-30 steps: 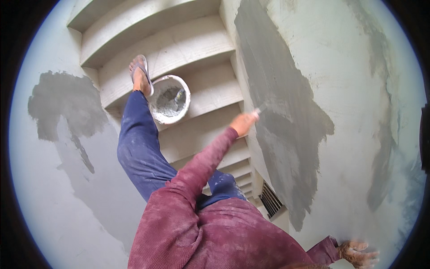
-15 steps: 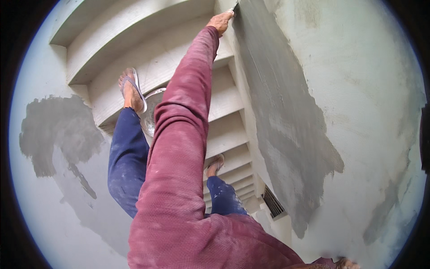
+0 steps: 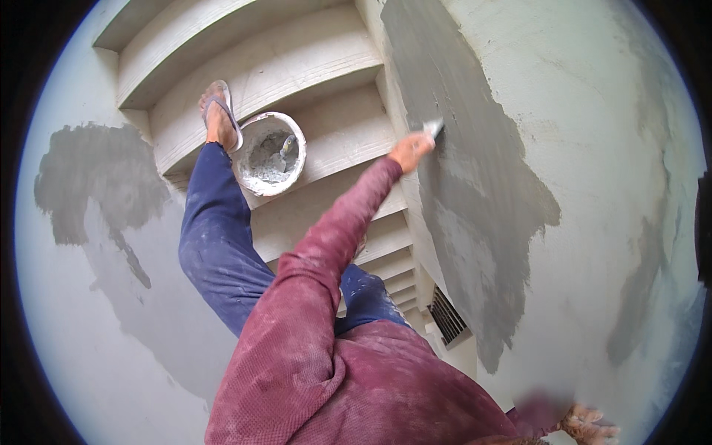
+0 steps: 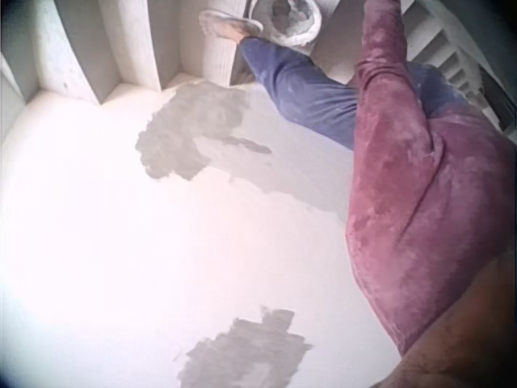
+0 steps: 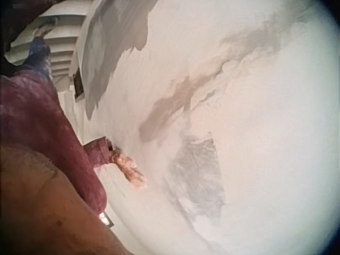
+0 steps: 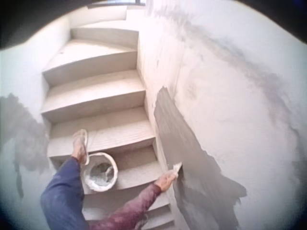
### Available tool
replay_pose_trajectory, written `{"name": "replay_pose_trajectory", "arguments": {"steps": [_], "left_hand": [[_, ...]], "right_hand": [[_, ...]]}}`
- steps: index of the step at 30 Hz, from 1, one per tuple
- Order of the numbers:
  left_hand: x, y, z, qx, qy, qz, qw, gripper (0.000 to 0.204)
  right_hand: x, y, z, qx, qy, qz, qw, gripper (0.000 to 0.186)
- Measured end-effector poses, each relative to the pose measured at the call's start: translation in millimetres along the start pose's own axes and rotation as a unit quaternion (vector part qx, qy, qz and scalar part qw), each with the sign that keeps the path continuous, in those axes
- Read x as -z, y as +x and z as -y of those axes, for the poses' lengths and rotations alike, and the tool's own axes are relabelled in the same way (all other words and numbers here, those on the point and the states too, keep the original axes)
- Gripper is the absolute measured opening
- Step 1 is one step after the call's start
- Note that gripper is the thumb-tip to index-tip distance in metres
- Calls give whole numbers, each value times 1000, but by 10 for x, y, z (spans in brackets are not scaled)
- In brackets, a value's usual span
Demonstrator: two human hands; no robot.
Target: The person applies plaster to a wall using a trowel and a smaller scraper. They repeatedly scoop plaster from a bucket and spread it onto the wall surface, smoothing it with the trowel.
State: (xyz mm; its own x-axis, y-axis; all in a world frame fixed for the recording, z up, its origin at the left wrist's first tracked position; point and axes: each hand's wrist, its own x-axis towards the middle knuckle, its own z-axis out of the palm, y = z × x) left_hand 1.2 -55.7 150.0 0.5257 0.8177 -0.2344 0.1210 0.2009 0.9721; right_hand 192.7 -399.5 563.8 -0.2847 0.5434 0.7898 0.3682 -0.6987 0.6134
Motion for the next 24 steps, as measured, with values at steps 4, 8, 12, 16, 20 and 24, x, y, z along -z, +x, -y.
{"name": "replay_pose_trajectory", "arguments": {"steps": [4,8,12,16,20,24], "left_hand": [[-688,-756,370,-30,61,152,986,49],[-550,-951,389,27,10,238,971,52],[843,-267,-190,121,-13,58,991,69],[1904,829,-823,29,106,-96,989,53],[2321,1469,-1468,-89,250,-143,953,38],[2333,1922,-1442,-46,208,-119,970,45]], "right_hand": [[36,36,54,1,-6,6,1000,51],[80,103,129,-19,3,1,1000,51],[85,102,142,-32,-3,13,999,51],[96,111,144,-19,-19,4,1000,50],[43,96,168,-5,-17,1,1000,49],[46,91,125,7,-19,26,999,50]]}}
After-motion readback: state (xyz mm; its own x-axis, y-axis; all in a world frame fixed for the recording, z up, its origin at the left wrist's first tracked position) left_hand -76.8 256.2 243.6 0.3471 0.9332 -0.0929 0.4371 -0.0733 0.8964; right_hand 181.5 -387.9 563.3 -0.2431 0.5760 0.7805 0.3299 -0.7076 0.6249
